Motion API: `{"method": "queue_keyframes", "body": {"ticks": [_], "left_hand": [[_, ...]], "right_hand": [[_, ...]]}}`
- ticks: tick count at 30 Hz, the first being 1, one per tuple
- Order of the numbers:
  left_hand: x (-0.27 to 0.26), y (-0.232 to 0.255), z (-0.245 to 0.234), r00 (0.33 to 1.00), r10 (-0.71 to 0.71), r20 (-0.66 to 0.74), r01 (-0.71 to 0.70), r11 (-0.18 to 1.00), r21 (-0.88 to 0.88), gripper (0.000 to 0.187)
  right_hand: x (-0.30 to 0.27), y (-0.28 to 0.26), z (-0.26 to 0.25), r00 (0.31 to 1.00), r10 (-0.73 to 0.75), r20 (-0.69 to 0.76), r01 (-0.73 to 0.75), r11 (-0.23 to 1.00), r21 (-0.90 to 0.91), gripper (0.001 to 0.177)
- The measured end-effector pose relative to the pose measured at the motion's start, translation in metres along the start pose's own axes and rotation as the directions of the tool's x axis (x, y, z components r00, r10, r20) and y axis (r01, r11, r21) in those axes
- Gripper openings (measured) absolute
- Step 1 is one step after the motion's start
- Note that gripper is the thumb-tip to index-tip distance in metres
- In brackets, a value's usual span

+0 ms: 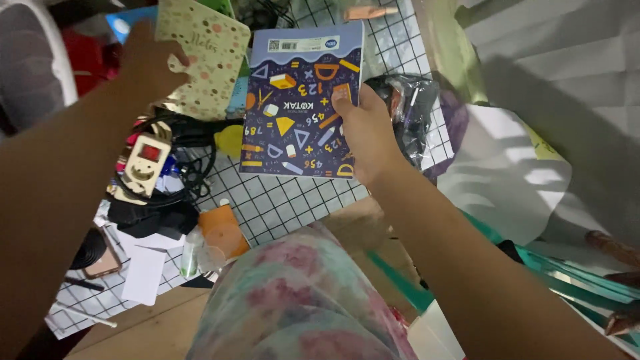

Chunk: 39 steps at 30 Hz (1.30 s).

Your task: Organize various household items on a table and place some into a storage bin and a backpack.

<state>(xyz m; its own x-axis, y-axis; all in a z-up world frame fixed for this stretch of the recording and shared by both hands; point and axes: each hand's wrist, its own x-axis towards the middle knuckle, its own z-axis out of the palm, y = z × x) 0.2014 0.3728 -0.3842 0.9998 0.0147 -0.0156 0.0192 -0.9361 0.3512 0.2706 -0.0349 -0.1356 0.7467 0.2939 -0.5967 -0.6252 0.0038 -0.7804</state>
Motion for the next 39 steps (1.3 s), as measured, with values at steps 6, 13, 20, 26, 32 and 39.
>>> {"method": "queue_keyframes", "body": {"ticks": [6, 13, 20, 26, 32, 39], "left_hand": [[0.014, 0.044, -0.024, 1.0, 0.026, 0.013, -0.026, 0.999, -0.043, 0.021], [0.01, 0.067, -0.024, 0.999, 0.044, -0.004, -0.044, 0.996, -0.072, 0.013], [0.008, 0.078, -0.047, 0.996, 0.069, -0.058, -0.072, 0.997, -0.038, 0.01], [0.006, 0.135, -0.107, 0.983, 0.124, -0.131, -0.123, 0.992, 0.021, 0.014], [0.002, 0.222, -0.171, 0.989, -0.091, -0.117, 0.021, 0.869, -0.495, 0.015], [-0.012, 0.299, -0.209, 0.983, -0.174, 0.061, 0.159, 0.633, -0.758, 0.028]], "right_hand": [[0.007, 0.002, 0.007, 0.995, 0.064, -0.081, -0.065, 0.998, -0.01, 0.021], [0.012, 0.004, 0.013, 0.987, 0.11, -0.116, -0.11, 0.994, 0.008, 0.019], [0.01, 0.003, 0.011, 0.985, 0.098, -0.141, -0.095, 0.995, 0.03, 0.019], [-0.004, -0.01, -0.007, 0.977, 0.049, -0.208, -0.063, 0.996, -0.06, 0.02], [-0.036, -0.032, -0.048, 0.984, -0.075, -0.162, 0.071, 0.997, -0.028, 0.031], [-0.087, -0.067, -0.085, 0.99, -0.138, -0.008, 0.137, 0.975, 0.177, 0.031]]}}
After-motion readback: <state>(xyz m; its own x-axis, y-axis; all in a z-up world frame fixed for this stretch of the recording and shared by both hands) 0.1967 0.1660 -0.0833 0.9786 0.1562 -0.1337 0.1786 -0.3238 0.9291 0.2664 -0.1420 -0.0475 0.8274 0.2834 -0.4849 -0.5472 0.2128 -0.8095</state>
